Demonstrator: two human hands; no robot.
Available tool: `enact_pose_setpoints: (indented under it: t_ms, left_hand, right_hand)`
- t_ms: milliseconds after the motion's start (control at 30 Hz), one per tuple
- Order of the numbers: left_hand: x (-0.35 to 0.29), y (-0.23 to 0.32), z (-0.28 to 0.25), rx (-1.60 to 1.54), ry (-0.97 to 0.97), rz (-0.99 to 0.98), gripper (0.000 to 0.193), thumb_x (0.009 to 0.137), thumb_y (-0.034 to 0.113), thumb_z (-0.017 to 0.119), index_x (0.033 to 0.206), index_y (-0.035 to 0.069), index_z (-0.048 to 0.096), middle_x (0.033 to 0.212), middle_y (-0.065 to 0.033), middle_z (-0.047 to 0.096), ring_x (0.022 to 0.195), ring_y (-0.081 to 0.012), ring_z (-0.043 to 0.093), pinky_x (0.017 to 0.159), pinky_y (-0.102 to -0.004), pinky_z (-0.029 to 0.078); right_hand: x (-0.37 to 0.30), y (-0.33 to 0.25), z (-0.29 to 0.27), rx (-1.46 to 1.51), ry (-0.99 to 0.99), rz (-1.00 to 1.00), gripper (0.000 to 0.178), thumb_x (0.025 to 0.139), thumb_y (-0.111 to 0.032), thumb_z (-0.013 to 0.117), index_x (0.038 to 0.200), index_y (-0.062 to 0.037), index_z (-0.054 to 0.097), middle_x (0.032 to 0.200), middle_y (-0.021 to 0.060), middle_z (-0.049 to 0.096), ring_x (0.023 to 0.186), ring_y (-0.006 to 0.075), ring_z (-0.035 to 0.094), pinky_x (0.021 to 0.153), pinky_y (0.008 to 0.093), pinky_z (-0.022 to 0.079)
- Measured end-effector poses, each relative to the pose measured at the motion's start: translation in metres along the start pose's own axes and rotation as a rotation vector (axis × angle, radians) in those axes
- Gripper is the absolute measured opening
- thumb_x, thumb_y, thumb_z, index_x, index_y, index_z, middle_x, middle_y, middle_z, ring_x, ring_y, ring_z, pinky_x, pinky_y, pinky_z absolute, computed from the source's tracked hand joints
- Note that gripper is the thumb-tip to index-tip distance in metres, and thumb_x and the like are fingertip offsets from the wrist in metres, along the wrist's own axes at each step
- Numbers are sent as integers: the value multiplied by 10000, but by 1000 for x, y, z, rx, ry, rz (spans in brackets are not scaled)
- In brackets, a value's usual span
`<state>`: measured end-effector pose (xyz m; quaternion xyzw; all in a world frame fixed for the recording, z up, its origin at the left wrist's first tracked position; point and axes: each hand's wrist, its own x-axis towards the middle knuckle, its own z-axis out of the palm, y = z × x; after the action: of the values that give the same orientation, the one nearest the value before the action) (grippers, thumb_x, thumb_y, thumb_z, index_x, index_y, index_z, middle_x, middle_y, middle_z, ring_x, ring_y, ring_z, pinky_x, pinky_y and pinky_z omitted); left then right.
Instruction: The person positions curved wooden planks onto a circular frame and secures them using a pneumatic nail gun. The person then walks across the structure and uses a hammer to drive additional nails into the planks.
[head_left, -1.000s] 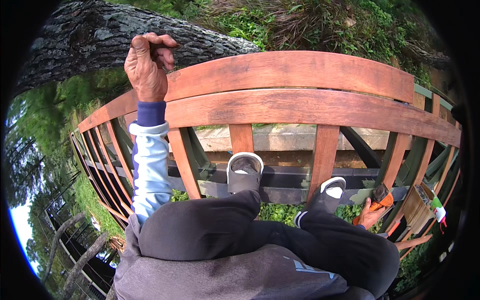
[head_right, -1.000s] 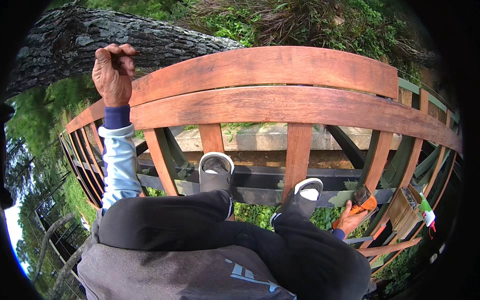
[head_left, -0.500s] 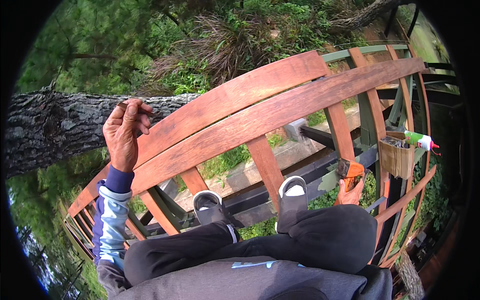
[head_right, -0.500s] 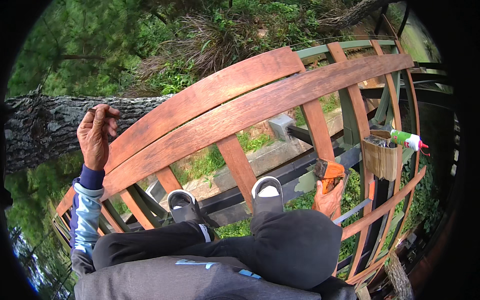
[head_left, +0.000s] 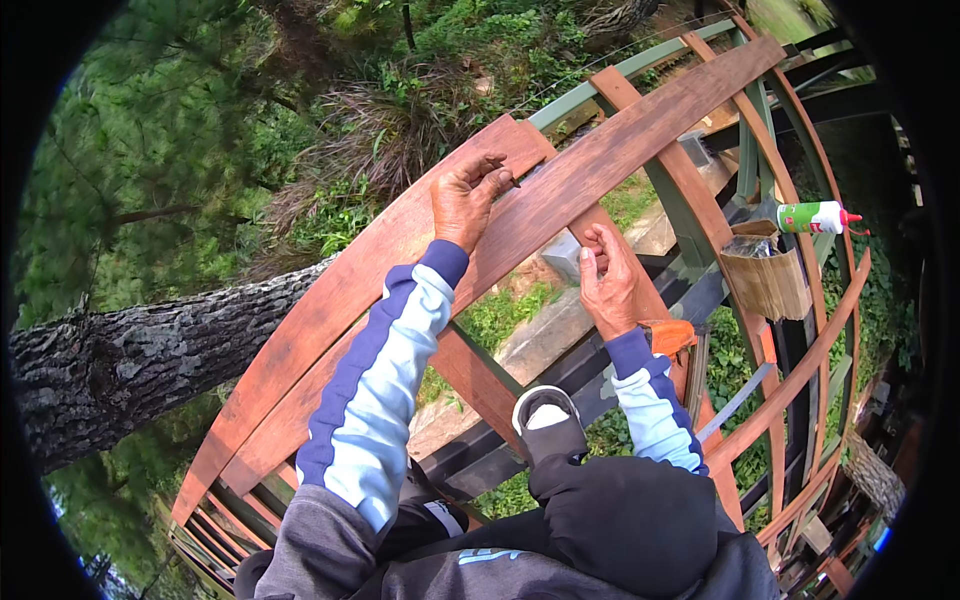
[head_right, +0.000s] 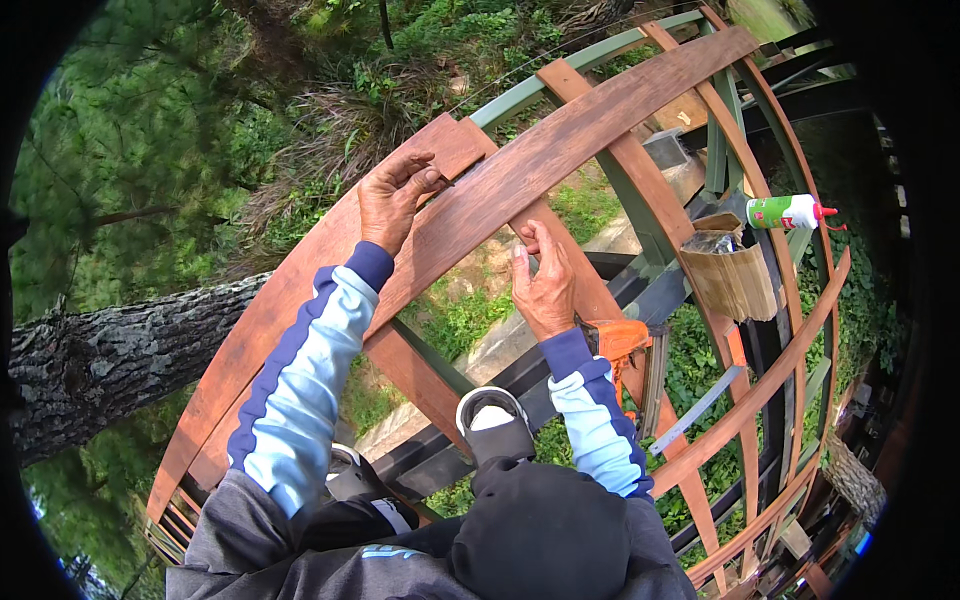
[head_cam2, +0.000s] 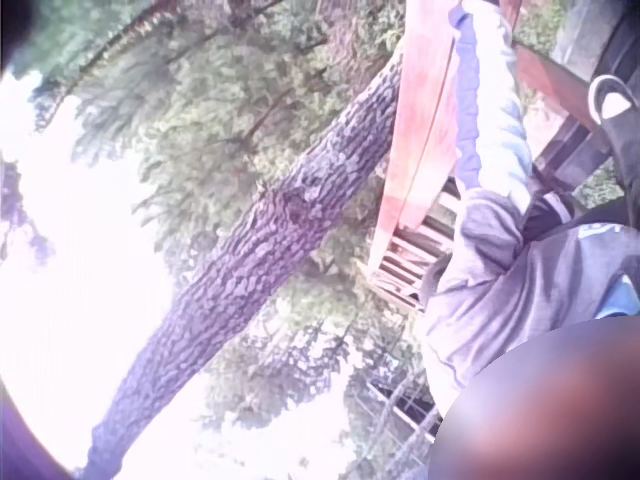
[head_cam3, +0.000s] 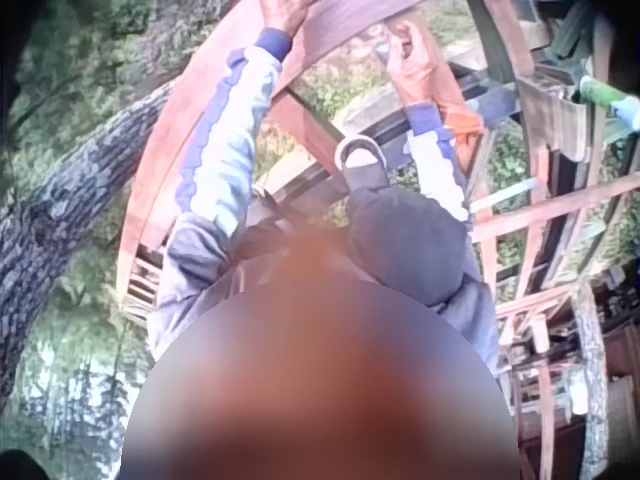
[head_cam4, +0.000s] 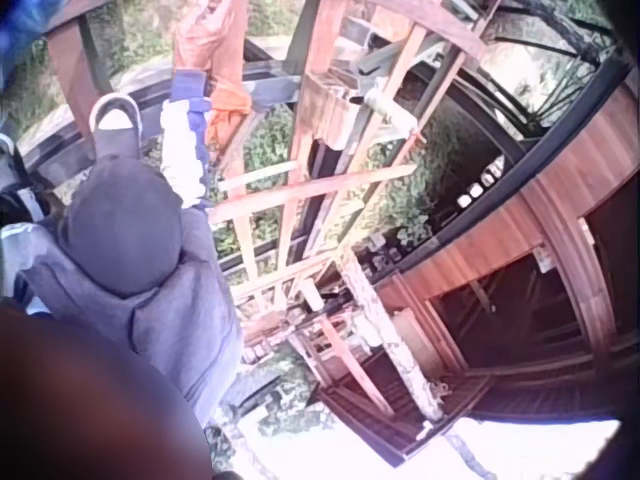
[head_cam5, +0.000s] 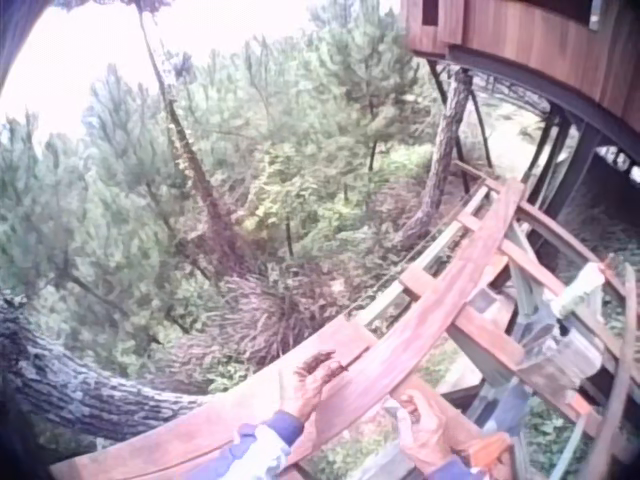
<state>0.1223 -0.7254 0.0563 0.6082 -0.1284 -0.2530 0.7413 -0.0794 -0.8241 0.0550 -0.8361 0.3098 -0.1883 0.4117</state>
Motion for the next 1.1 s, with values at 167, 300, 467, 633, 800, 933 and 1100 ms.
enact_pose_setpoints:
  t_ms: [167,300,467,633,800,933,1100]
  left_hand:
    - [28,-30,15,54,109,-115,113,833,10,688,934,-37,665,775,-69,683,678,-113,657,621,-255,565]
    - [36,-37,21,34,71,-64,70,844,31,689,871,-25,656,762,-70,682,681,-113,659,592,-247,548]
    - [38,-37,23,360,-41,166,116,865,72,684,938,-14,659,802,-75,698,714,-122,670,624,-243,548]
    - [40,-32,26,602,-94,334,104,857,82,687,938,18,670,801,-65,711,724,-111,680,630,-254,538]
    - [41,-31,26,626,-117,332,105,857,92,684,933,21,671,798,-77,714,733,-127,692,637,-262,538]
    - [42,-31,25,710,-152,426,109,860,96,681,937,20,669,796,-78,713,732,-133,693,635,-261,535]
    - [43,-30,23,708,-174,348,120,864,104,679,950,22,667,799,-74,711,746,-132,690,639,-263,534]
  right_hand:
    - [30,25,12,56,90,54,351,869,-47,561,1207,33,509,1035,156,622,848,250,596,810,361,489]
    - [39,37,19,5,93,112,335,862,-39,559,1186,34,521,1021,158,619,859,263,599,820,350,491]
    - [40,45,22,-81,133,35,368,840,-33,569,1199,20,511,1004,150,620,825,259,596,806,351,495]
    - [37,44,24,-139,137,42,381,876,-64,558,1240,20,480,1058,144,611,848,231,580,801,345,491]
    - [47,51,30,2,368,46,385,939,-143,485,1282,23,424,1181,150,548,899,246,517,839,385,451]
    - [92,67,39,235,674,104,412,989,-248,395,1288,36,415,1218,198,534,1062,317,549,883,381,451]
    - [132,64,42,167,612,624,549,980,-361,289,1237,73,503,1178,327,551,1101,448,537,949,457,415]
